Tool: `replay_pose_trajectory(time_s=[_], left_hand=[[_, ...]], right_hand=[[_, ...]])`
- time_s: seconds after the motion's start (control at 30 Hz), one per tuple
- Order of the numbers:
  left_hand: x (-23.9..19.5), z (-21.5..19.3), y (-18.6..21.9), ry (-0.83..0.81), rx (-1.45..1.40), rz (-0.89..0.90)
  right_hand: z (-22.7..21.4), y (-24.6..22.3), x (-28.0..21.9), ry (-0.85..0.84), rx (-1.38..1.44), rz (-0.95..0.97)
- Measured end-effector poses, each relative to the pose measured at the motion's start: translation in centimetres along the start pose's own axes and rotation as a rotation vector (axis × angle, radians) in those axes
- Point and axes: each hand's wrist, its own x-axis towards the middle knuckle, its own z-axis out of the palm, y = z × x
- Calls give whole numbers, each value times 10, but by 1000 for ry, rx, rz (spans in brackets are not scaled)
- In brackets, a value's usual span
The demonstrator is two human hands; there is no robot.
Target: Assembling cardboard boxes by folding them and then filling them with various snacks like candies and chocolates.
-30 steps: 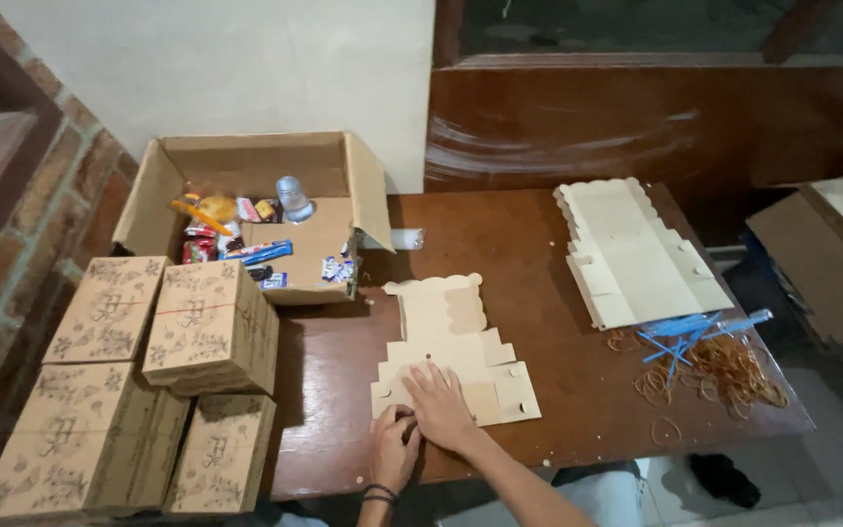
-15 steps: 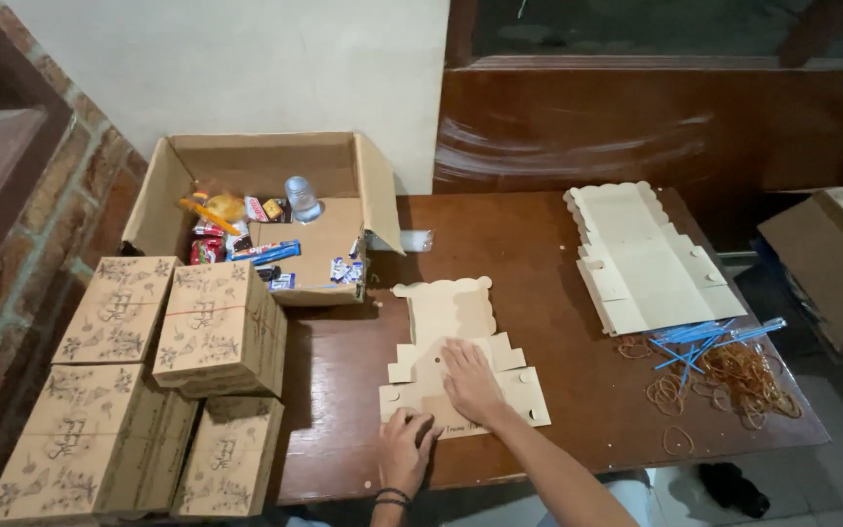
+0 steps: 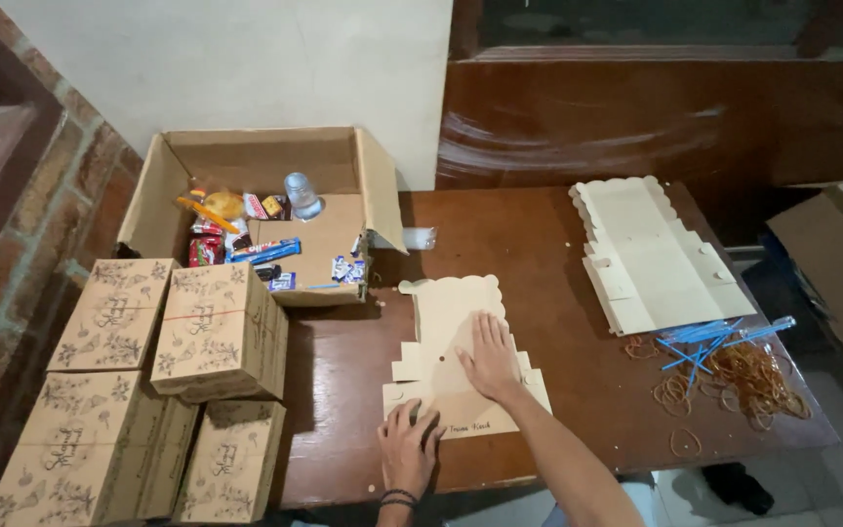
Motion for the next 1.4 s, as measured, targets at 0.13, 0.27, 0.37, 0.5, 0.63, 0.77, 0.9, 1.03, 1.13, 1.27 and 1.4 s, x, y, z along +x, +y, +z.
replay_pose_trajectory(time_s=[0.13, 0.27, 0.37, 0.5, 0.63, 0.77, 0.9, 1.03, 1.13, 1.27, 1.4], left_hand=[[-2, 1, -2, 59, -47, 38], [-1, 5, -5, 46, -52, 29], [-1, 4, -5, 40, -36, 27], [0, -1, -2, -29, -46, -42], [1, 4, -5, -21, -36, -47], [0, 5, -5, -33, -49, -38], [-2, 3, -3, -53, -45, -59], [0, 2, -3, -6, -46, -20], [0, 0, -2, 1, -67, -29], [1, 4, -4, -15, -60, -35], [0, 3, -3, 5, -74, -29]], right_hand=[[5, 14, 13, -131, -56, 97], [6, 27, 33, -103, 167, 283], [-23, 25, 41, -204, 319, 412], [-56, 24, 47, -213, 403, 502], [-65, 30, 56, -192, 556, 560], [-55, 40, 59, -147, 1086, 753], [-18, 61, 61, -140, 1187, 769], [-72, 43, 58, -235, 1144, 822], [-87, 39, 55, -292, 1163, 871], [-95, 45, 49, -294, 1215, 846], [-97, 47, 39, -278, 1204, 866]])
